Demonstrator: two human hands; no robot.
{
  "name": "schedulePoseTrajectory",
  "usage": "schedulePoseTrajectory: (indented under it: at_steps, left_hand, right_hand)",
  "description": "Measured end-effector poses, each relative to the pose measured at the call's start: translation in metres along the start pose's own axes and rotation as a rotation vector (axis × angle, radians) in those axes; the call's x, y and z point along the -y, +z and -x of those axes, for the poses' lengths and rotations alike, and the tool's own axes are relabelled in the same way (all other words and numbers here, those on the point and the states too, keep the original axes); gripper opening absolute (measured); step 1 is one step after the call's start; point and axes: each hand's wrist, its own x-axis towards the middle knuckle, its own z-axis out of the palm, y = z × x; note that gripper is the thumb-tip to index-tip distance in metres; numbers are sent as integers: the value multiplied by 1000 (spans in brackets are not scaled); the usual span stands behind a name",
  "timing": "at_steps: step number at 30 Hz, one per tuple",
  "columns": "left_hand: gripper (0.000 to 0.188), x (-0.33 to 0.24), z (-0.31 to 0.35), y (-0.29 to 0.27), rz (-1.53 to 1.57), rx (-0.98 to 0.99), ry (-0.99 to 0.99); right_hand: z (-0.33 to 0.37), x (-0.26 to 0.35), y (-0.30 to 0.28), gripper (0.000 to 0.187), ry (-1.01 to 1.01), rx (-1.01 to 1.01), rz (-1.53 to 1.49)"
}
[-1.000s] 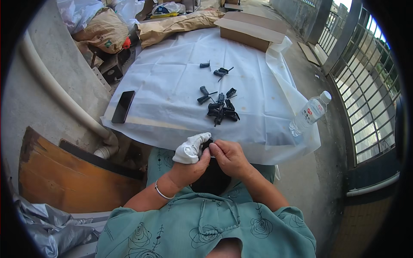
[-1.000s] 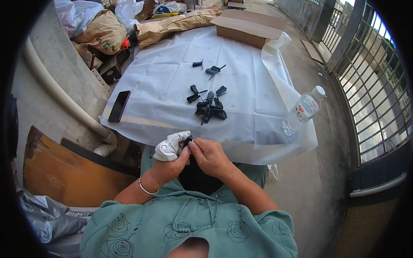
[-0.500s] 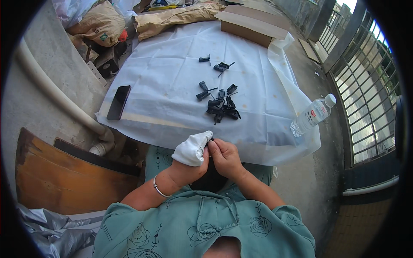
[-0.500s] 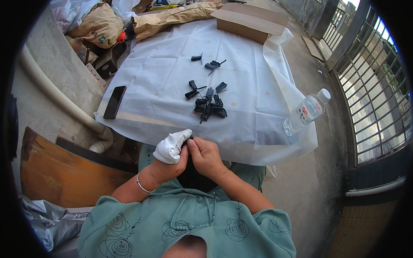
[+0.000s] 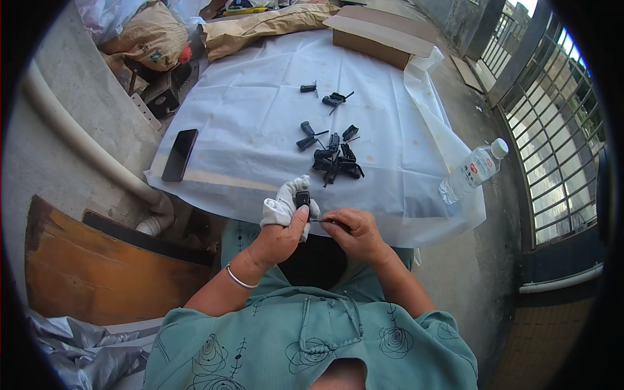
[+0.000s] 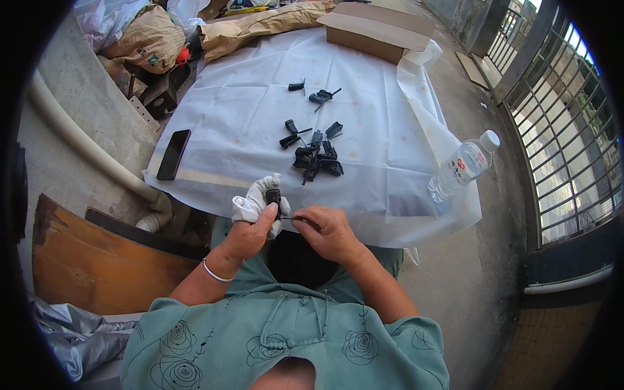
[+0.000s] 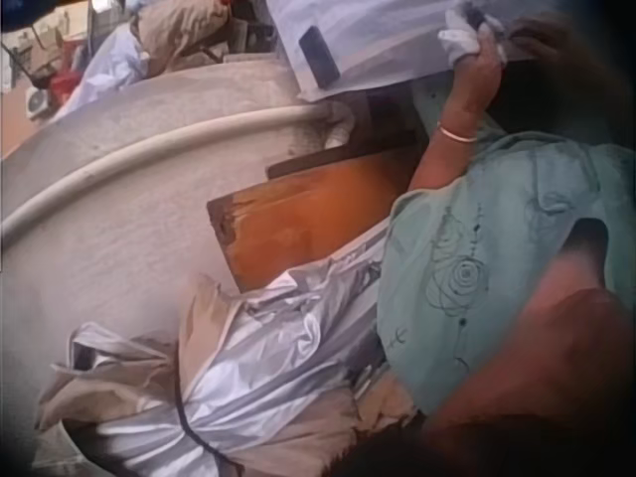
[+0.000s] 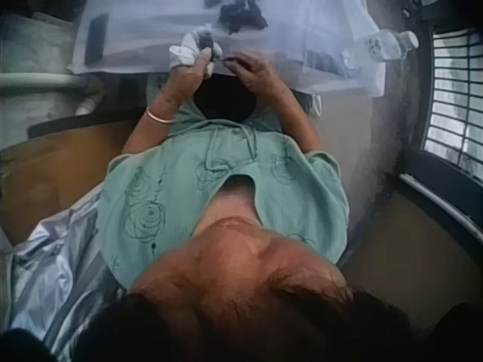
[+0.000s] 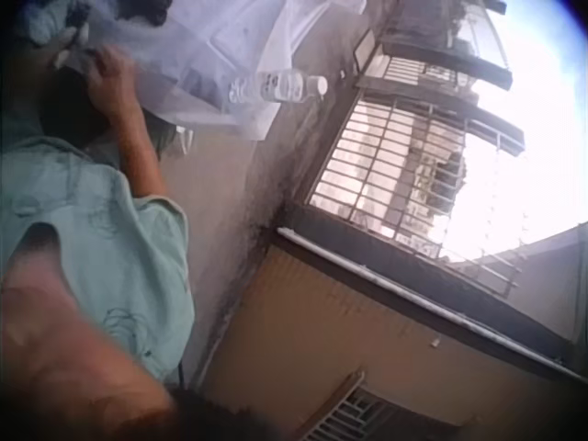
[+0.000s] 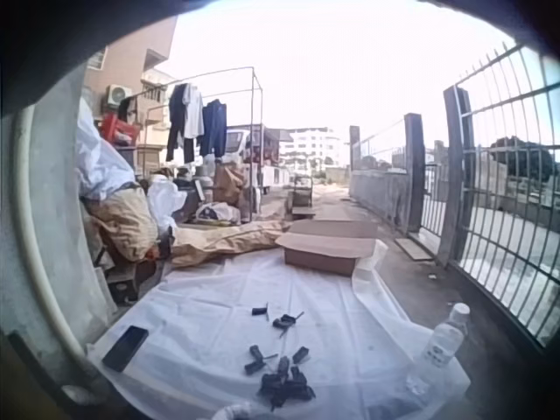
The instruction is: Cleaning and inspecting small black plastic components using a white cloth.
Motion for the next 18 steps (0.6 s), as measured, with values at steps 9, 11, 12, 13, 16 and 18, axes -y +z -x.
schedulePoseTrajectory:
  at_steps: [9,11,12,13,16,18]
  left_hand:
    - [33,-12,4,7,-145,213,-69]
    - [32,-13,4,9,-189,210,-41]
    - [31,-12,3,9,-158,168,-28]
    - [30,-11,1,9,-125,128,-15]
    - [27,-13,-1,8,-126,94,-61]
    - [27,-8,-3,12,-229,103,13]
  right_hand:
    - [-5,10,0,11,341,-29,-408]
    - [-6,16,-2,12,272,-12,-316]
    - [-7,19,-3,13,204,4,-219]
    - [-7,19,-4,13,205,2,-220]
    - [-10,19,-8,17,29,17,-17]
    - [-13,19,-7,20,35,103,-3]
